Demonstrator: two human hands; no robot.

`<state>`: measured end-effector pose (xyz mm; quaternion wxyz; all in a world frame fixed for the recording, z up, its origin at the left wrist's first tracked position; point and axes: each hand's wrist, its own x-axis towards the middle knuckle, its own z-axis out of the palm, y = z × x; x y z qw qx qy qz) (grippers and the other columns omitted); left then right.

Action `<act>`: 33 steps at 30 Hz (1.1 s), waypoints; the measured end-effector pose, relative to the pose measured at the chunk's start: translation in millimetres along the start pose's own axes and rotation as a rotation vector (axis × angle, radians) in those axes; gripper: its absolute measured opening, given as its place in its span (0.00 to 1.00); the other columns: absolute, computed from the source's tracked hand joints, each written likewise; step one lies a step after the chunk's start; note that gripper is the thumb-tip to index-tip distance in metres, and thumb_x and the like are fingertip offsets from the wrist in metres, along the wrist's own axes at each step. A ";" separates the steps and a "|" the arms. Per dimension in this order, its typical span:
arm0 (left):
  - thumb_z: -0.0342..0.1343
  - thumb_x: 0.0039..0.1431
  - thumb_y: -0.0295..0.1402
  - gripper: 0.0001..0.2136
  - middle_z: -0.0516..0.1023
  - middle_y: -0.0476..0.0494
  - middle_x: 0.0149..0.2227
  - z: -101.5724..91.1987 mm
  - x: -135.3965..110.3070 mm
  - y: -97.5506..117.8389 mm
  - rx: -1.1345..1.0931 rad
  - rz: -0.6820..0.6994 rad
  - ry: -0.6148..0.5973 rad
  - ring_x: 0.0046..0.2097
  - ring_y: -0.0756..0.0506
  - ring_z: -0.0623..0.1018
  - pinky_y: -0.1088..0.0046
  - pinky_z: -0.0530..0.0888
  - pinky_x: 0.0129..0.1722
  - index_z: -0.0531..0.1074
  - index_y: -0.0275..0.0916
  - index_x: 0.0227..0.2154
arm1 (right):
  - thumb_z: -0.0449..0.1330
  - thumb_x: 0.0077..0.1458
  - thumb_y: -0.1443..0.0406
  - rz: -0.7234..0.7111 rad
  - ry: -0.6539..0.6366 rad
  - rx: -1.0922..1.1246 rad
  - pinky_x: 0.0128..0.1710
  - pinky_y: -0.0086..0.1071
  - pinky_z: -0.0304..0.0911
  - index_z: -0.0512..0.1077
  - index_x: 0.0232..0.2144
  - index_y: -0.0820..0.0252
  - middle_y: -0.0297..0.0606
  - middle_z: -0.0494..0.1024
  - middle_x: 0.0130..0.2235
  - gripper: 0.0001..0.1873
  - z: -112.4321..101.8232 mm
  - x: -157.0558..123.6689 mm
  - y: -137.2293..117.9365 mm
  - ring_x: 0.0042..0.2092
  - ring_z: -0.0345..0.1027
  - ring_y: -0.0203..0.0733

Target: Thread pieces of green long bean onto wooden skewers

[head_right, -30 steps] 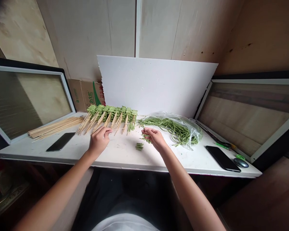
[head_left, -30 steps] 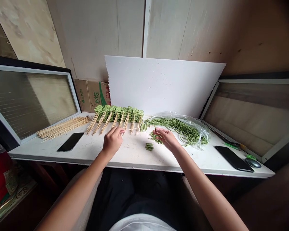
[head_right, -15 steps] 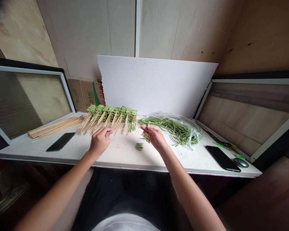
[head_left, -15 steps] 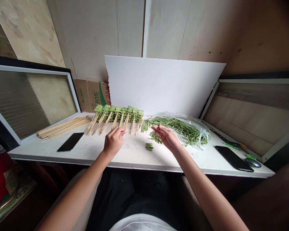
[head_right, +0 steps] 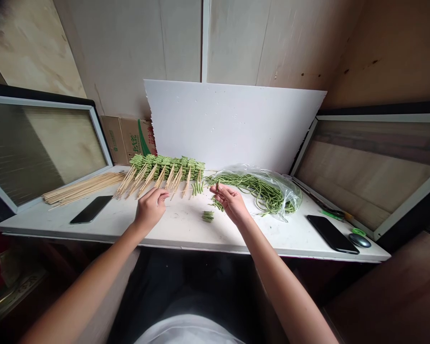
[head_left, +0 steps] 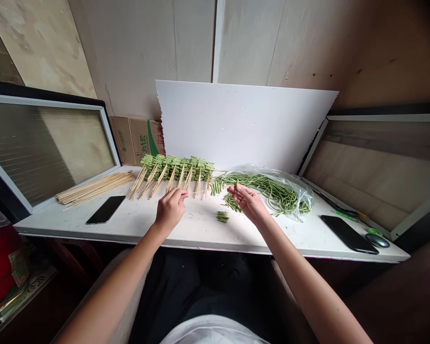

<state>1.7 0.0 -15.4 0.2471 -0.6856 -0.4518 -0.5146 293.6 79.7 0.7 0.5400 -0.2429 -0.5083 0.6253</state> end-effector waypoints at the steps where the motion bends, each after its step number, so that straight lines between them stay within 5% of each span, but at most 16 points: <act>1: 0.51 0.65 0.18 0.11 0.82 0.45 0.36 0.2 -0.2 0.0 0.002 -0.002 -0.001 0.39 0.44 0.82 0.70 0.76 0.36 0.74 0.40 0.36 | 0.76 0.50 0.51 0.000 0.000 0.006 0.50 0.34 0.74 0.84 0.39 0.55 0.40 0.86 0.46 0.18 0.1 0.0 0.1 0.54 0.79 0.48; 33: 0.48 0.54 0.10 0.17 0.82 0.47 0.33 -5.3 4.0 -0.3 -0.008 0.048 0.037 0.37 0.45 0.83 0.72 0.76 0.35 0.76 0.38 0.34 | 0.77 0.46 0.51 -0.075 0.071 -0.149 0.45 0.36 0.72 0.85 0.35 0.54 0.40 0.86 0.37 0.17 2.0 -0.2 -4.1 0.45 0.79 0.47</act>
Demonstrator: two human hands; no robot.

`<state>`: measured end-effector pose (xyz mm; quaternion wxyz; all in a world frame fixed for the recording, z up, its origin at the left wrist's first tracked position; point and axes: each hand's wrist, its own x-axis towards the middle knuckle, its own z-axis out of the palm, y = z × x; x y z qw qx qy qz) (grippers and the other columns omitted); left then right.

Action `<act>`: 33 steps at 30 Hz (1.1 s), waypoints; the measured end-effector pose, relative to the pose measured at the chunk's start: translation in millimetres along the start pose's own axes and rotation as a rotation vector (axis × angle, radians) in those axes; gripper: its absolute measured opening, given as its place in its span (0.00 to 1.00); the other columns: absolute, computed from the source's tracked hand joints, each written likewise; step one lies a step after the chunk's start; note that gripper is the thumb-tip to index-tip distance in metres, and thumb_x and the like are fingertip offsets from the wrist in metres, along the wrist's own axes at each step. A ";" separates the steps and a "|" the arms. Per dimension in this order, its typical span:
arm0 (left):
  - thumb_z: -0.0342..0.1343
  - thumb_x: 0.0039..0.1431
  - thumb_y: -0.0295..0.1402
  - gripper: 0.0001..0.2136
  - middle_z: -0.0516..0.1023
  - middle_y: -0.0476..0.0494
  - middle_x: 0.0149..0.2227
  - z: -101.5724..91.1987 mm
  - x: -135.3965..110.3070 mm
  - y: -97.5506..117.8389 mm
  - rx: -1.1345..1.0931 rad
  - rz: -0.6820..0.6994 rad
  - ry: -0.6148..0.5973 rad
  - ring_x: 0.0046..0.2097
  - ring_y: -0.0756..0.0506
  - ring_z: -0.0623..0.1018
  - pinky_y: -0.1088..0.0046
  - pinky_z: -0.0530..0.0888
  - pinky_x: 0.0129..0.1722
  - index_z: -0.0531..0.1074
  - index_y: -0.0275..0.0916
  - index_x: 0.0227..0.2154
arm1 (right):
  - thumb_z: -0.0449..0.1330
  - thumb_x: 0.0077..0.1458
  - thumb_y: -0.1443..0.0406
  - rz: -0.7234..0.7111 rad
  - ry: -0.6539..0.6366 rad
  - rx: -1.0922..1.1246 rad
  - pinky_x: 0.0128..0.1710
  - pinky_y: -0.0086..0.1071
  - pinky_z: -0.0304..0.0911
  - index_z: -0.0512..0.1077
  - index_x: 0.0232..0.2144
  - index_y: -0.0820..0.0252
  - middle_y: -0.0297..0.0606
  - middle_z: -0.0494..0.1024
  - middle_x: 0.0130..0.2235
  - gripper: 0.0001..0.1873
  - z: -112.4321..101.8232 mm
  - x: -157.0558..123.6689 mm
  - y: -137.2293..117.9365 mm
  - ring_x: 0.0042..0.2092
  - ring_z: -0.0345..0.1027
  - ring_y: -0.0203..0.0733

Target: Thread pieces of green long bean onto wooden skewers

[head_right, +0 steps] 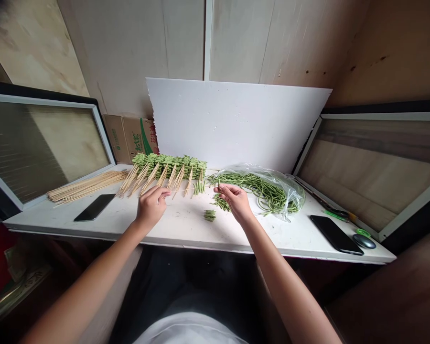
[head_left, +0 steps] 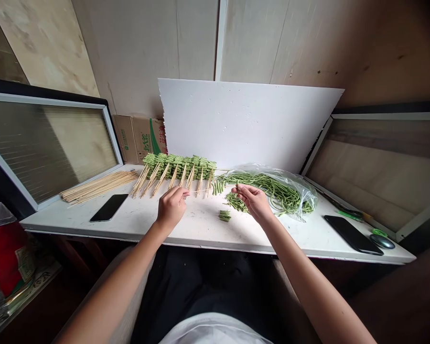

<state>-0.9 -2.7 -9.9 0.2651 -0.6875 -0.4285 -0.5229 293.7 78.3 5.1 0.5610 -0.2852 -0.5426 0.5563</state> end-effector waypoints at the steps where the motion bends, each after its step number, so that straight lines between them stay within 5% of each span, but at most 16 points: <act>1: 0.48 0.54 0.10 0.18 0.82 0.46 0.33 0.4 -0.2 0.2 -0.005 -0.004 -0.001 0.37 0.45 0.83 0.72 0.76 0.35 0.76 0.38 0.34 | 0.77 0.46 0.52 0.004 0.007 0.006 0.45 0.36 0.72 0.85 0.35 0.54 0.40 0.86 0.37 0.18 0.3 0.0 -0.4 0.45 0.79 0.47; 10: 0.47 0.53 0.10 0.18 0.82 0.46 0.33 1.7 -1.5 -0.2 0.014 0.023 -0.014 0.37 0.45 0.83 0.71 0.77 0.35 0.76 0.38 0.34 | 0.76 0.46 0.49 -0.037 0.008 -0.080 0.37 0.35 0.70 0.84 0.33 0.55 0.41 0.85 0.36 0.19 -1.3 1.4 1.1 0.42 0.78 0.47; 33: 0.45 0.49 0.10 0.19 0.82 0.46 0.32 -2.6 -1.4 -8.5 0.088 0.023 -0.042 0.36 0.45 0.81 0.72 0.76 0.34 0.75 0.39 0.31 | 0.74 0.48 0.47 -0.048 0.093 -0.085 0.37 0.36 0.69 0.82 0.33 0.54 0.42 0.86 0.38 0.19 14.4 -9.4 28.0 0.44 0.79 0.49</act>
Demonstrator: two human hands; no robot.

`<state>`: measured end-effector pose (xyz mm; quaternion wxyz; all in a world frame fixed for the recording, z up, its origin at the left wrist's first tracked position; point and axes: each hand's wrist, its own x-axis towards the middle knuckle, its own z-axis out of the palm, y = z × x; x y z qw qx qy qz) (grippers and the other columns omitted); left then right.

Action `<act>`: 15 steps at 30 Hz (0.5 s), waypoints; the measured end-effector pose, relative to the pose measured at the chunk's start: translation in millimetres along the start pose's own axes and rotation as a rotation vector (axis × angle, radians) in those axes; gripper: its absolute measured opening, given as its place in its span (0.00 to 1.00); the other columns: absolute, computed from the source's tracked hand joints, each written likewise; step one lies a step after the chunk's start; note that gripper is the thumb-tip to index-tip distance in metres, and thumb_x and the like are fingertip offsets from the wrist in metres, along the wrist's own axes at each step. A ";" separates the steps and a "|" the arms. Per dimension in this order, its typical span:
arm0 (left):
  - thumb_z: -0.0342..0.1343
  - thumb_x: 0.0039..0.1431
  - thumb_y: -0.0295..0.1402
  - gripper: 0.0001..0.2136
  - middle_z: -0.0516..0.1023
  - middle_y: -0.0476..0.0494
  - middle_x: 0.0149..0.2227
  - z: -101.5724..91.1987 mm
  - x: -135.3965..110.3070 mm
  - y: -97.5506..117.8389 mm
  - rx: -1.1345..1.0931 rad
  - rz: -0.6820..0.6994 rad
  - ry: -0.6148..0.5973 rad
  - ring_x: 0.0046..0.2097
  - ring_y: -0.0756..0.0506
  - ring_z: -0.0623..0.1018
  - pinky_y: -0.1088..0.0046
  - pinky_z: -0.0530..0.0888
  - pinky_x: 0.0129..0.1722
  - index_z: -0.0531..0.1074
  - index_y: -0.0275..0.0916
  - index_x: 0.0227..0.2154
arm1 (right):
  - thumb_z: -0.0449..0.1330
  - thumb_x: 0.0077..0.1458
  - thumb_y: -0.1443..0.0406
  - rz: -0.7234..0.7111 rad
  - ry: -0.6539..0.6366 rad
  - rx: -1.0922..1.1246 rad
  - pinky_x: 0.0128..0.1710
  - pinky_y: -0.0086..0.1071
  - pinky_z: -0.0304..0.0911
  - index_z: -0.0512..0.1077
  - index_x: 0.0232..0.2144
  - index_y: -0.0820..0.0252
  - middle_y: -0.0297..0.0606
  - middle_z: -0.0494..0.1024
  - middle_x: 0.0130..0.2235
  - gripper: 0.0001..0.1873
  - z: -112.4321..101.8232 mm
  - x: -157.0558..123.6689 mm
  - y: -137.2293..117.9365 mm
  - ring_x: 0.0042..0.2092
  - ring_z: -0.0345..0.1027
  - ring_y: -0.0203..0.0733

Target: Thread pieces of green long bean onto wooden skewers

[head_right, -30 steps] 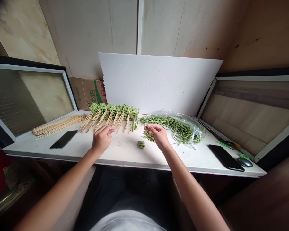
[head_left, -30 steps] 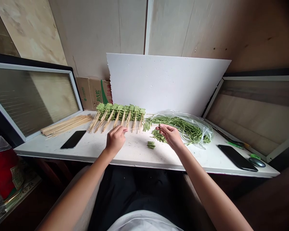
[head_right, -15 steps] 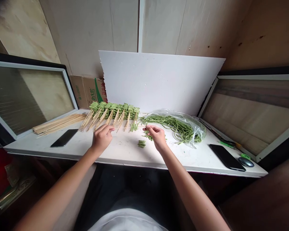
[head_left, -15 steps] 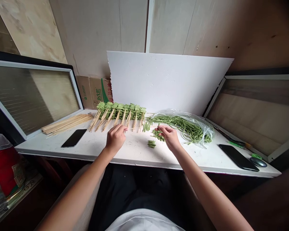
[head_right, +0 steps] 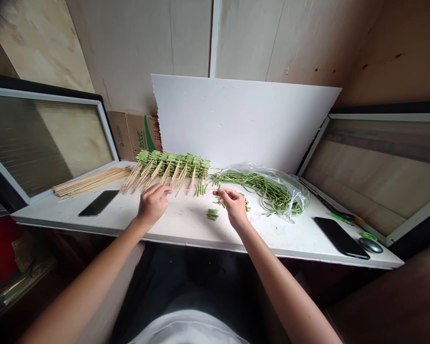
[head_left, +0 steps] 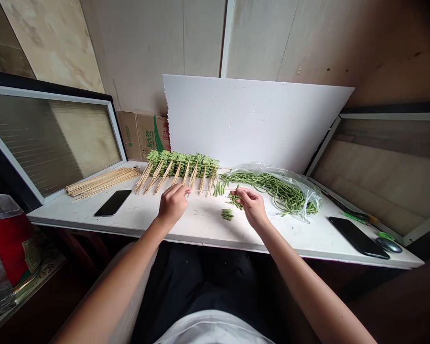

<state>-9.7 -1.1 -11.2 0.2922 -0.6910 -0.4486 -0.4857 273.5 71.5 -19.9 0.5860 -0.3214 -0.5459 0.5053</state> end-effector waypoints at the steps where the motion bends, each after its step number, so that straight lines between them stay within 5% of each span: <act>1: 0.45 0.48 0.10 0.20 0.81 0.46 0.32 0.0 -0.1 -1.0 -0.009 0.003 -0.004 0.36 0.45 0.81 0.72 0.76 0.34 0.75 0.38 0.32 | 0.74 0.48 0.47 -0.005 -0.002 -0.005 0.37 0.37 0.69 0.82 0.33 0.54 0.42 0.86 0.38 0.19 -0.1 -0.1 0.0 0.43 0.79 0.49; 15: 0.45 0.49 0.10 0.20 0.81 0.45 0.32 3.0 -3.4 -8.1 -0.045 0.023 -0.039 0.35 0.45 0.81 0.73 0.75 0.33 0.77 0.38 0.34 | 0.73 0.51 0.49 -0.130 -0.041 -0.079 0.40 0.37 0.69 0.83 0.34 0.53 0.41 0.85 0.38 0.16 2.0 -5.6 -11.5 0.43 0.77 0.48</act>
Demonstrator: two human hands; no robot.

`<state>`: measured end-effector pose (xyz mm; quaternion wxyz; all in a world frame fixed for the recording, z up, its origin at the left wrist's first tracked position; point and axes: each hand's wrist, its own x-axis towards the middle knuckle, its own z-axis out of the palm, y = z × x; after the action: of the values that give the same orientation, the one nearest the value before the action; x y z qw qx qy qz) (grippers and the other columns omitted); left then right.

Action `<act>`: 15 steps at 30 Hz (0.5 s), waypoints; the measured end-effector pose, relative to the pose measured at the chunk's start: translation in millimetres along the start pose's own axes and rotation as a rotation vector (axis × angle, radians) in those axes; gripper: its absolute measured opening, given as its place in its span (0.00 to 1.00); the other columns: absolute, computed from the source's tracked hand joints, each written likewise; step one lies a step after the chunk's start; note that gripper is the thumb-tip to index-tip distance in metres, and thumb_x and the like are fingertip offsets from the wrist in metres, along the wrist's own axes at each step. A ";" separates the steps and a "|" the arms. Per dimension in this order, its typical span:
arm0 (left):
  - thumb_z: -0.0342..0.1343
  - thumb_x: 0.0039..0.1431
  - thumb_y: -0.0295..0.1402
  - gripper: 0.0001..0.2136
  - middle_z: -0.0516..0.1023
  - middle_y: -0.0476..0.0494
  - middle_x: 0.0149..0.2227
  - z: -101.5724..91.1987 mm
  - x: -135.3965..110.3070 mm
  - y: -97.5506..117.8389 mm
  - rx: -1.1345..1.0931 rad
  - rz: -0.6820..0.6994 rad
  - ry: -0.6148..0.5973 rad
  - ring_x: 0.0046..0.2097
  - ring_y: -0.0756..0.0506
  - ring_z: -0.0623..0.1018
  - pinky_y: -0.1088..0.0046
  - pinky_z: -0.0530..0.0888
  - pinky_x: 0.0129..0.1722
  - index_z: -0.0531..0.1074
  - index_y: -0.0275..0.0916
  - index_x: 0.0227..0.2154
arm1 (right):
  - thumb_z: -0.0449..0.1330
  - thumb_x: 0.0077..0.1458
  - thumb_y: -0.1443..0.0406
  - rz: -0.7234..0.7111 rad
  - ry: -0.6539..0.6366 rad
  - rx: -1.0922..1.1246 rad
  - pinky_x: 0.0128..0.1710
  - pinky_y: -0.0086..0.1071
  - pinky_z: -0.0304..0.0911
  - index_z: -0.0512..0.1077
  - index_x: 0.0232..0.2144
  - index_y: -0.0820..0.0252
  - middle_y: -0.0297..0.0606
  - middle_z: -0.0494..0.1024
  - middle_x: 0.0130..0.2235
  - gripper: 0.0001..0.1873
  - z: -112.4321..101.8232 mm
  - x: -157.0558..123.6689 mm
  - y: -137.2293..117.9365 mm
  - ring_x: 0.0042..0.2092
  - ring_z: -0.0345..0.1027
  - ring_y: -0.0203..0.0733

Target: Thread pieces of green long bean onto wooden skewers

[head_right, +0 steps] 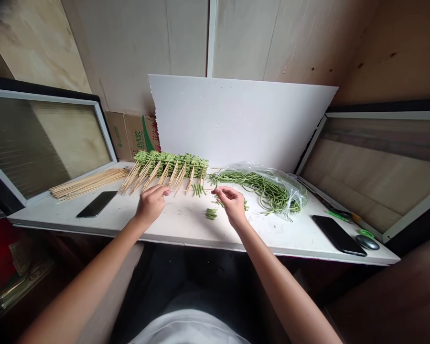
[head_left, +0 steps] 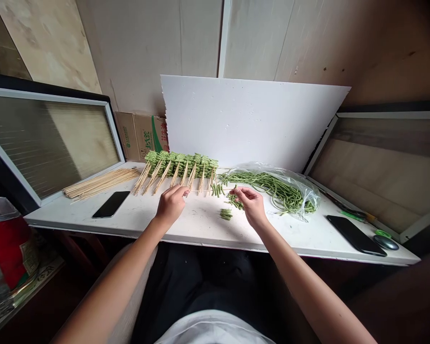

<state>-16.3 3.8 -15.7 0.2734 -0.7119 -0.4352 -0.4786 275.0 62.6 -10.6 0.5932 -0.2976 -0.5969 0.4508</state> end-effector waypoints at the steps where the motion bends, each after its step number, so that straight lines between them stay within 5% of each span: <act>1: 0.45 0.50 0.11 0.20 0.81 0.45 0.32 0.1 -0.1 -0.1 0.002 -0.006 -0.005 0.34 0.45 0.80 0.73 0.74 0.33 0.76 0.38 0.34 | 0.73 0.51 0.48 -0.006 0.004 -0.008 0.39 0.37 0.69 0.83 0.34 0.53 0.41 0.85 0.37 0.17 -0.2 0.1 0.5 0.42 0.77 0.48; 15: 0.44 0.51 0.13 0.17 0.74 0.48 0.27 -3.1 3.7 1.8 0.009 0.012 -0.037 0.29 0.48 0.73 0.75 0.65 0.29 0.73 0.38 0.30 | 0.76 0.47 0.49 -0.011 0.034 0.012 0.41 0.37 0.68 0.83 0.32 0.53 0.37 0.82 0.37 0.17 0.5 2.1 2.0 0.38 0.72 0.44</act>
<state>-15.5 1.8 -11.1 0.2713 -0.7220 -0.4380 -0.4619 273.8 65.2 -11.3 0.6074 -0.2984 -0.5857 0.4461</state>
